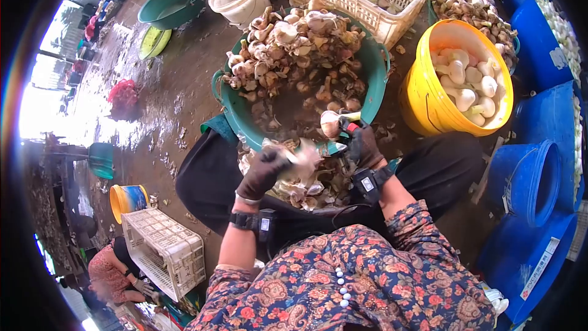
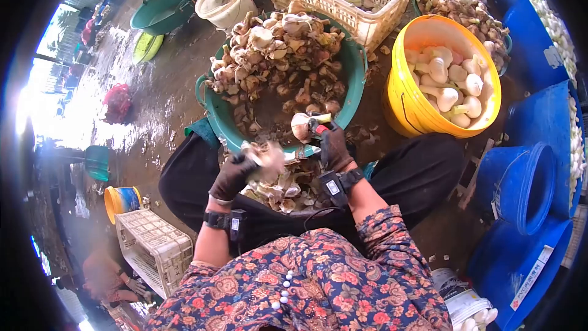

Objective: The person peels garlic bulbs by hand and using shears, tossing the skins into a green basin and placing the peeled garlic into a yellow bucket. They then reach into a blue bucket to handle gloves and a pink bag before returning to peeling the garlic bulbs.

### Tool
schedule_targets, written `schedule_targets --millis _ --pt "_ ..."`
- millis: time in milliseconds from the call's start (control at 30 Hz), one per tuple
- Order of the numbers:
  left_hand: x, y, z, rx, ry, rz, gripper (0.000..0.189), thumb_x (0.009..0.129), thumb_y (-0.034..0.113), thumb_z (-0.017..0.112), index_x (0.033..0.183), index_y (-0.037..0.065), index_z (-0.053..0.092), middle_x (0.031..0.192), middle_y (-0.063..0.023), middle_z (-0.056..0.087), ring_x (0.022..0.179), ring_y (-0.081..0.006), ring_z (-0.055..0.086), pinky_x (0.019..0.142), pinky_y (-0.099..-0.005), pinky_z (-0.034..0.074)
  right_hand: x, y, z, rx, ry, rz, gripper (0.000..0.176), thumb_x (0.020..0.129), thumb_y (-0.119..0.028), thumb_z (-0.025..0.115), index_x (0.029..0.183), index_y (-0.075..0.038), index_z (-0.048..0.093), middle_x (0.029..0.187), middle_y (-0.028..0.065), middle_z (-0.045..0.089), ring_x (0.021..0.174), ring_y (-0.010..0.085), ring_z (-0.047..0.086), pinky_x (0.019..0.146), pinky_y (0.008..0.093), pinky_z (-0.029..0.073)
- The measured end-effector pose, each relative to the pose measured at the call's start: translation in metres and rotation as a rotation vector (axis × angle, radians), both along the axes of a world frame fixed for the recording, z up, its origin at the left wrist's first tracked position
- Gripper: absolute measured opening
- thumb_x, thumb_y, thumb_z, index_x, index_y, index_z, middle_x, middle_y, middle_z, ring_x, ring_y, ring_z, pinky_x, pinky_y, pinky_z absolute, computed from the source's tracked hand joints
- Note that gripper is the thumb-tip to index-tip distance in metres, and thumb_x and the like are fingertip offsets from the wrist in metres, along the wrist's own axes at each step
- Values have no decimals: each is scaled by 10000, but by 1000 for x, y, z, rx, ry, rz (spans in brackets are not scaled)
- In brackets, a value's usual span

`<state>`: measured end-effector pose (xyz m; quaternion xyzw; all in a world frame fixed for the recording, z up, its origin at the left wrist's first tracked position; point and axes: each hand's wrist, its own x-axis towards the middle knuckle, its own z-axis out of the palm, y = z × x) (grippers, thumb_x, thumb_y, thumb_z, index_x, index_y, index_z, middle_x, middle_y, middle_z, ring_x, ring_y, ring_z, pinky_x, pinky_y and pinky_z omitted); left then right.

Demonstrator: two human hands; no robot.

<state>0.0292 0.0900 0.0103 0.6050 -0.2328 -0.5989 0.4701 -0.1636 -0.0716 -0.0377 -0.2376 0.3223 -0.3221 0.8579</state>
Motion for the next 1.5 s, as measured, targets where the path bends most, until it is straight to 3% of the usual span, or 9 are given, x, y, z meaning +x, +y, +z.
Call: schedule_targets --millis 100,233,633,833,1133,1333,1400,1467,1500 --pt "-1 -5 5 -126 -788 -730 319 782 222 726 982 -11 640 919 -145 652 822 -102 594 730 -271 473 -1 -4 0 -77 -64 36 319 878 -88 574 1183 -2 540 1015 67 613 873 142 597 779 271 489" --pt "-21 -44 9 -95 -669 -62 307 745 222 748 957 25 647 850 -107 626 790 -162 587 689 -283 461 1 -1 28 -249 57 148 388 887 -87 576 1252 15 496 1068 67 601 944 120 562 840 265 453" --pt "-46 -58 11 -367 -1267 -446 163 783 236 652 811 95 576 791 -109 571 720 -318 602 586 -400 472 5 4 11 -292 122 103 237 881 -112 602 1091 -3 609 994 48 618 864 126 598 737 258 508" --pt "-39 -30 0 200 -1180 -690 294 805 316 668 904 51 588 784 -133 628 708 -304 614 591 -385 466 1 -6 26 -32 274 59 262 851 -283 657 981 -56 638 888 37 647 718 121 622 590 255 517" --pt "-32 -57 -2 72 -449 -48 341 801 324 672 947 21 619 741 -131 633 692 -266 627 643 -339 485 6 5 6 302 13 29 350 848 -405 632 934 -66 647 785 20 651 625 118 590 539 265 474" --pt "-32 -44 -15 67 -1242 -431 415 744 429 683 950 72 639 823 -177 647 781 -367 620 663 -452 475 -5 -5 -4 355 271 -106 246 877 -364 599 829 -127 643 623 -23 554 513 94 484 431 257 357" --pt "-33 -53 -10 187 -1165 -560 417 740 446 684 923 73 641 817 -161 655 785 -356 623 664 -449 473 5 -26 -37 355 -55 -169 256 898 -317 570 929 -69 628 763 7 583 660 135 562 577 278 451" --pt "-37 -51 -15 -42 -1123 -356 423 749 437 687 843 28 638 728 -175 635 678 -356 609 604 -420 455 2 -61 -11 -609 -94 -121 367 920 -330 530 1130 -30 560 989 84 621 863 194 614 794 325 500" --pt "-37 -49 -16 -125 -1143 -277 376 757 380 697 838 17 640 720 -157 641 658 -306 615 596 -387 458 2 -82 42 -12 -428 -82 456 923 -429 485 1116 -21 552 1027 99 621 893 212 621 795 340 506"
